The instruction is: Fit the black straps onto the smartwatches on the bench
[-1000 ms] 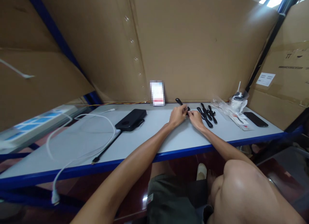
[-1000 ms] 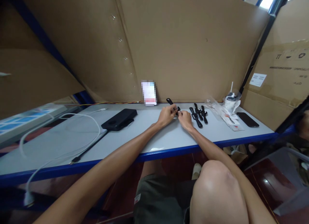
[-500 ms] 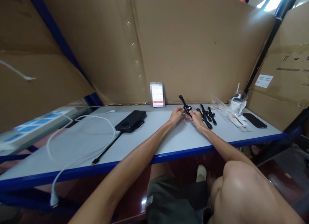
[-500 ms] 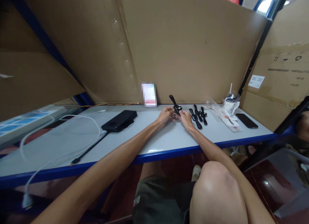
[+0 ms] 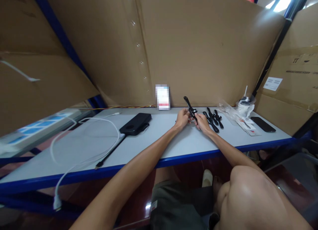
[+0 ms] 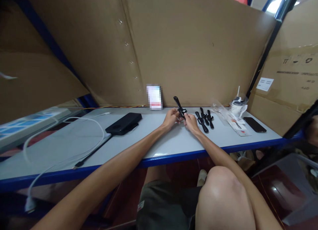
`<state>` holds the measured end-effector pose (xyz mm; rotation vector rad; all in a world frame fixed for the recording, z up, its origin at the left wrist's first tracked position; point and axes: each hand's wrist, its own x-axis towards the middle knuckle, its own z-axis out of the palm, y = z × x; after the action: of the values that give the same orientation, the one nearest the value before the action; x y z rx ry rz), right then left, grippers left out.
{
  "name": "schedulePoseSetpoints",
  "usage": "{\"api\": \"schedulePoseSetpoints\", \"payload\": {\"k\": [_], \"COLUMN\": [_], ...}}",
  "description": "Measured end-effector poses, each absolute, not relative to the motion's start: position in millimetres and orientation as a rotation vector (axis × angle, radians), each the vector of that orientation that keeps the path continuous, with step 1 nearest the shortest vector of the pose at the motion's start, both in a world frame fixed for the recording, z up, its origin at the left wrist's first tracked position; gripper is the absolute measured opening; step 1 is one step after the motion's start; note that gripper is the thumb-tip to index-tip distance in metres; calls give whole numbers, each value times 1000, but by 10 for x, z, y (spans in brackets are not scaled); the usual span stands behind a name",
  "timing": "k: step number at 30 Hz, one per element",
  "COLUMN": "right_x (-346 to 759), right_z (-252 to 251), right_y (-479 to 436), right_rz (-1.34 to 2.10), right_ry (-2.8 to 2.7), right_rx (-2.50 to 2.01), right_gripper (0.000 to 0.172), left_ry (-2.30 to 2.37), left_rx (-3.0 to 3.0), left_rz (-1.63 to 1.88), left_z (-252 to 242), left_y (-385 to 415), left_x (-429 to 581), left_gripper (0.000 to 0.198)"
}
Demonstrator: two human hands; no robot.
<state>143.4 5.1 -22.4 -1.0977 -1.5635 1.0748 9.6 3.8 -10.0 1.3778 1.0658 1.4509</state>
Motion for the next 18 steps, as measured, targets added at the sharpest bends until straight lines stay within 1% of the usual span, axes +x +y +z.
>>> {"api": "schedulePoseSetpoints", "payload": {"k": [7,14,18], "right_x": [1434,1455,1452], "right_z": [-219,-178,-180], "right_y": [35,34,29], "right_rz": [1132,1260,1172], "right_ry": [-1526,-1544,-1538], "right_rx": [-1050,-1035,-1050], "right_gripper": [39,34,36], "left_ry": [1078,1107,1117], "left_rx": [1317,1360,1386], "left_rz": [1437,1440,1419], "left_z": [-92,-92,-92], "left_y": [30,44,56], "left_x": [99,83,70], "left_gripper": [11,10,7]}}
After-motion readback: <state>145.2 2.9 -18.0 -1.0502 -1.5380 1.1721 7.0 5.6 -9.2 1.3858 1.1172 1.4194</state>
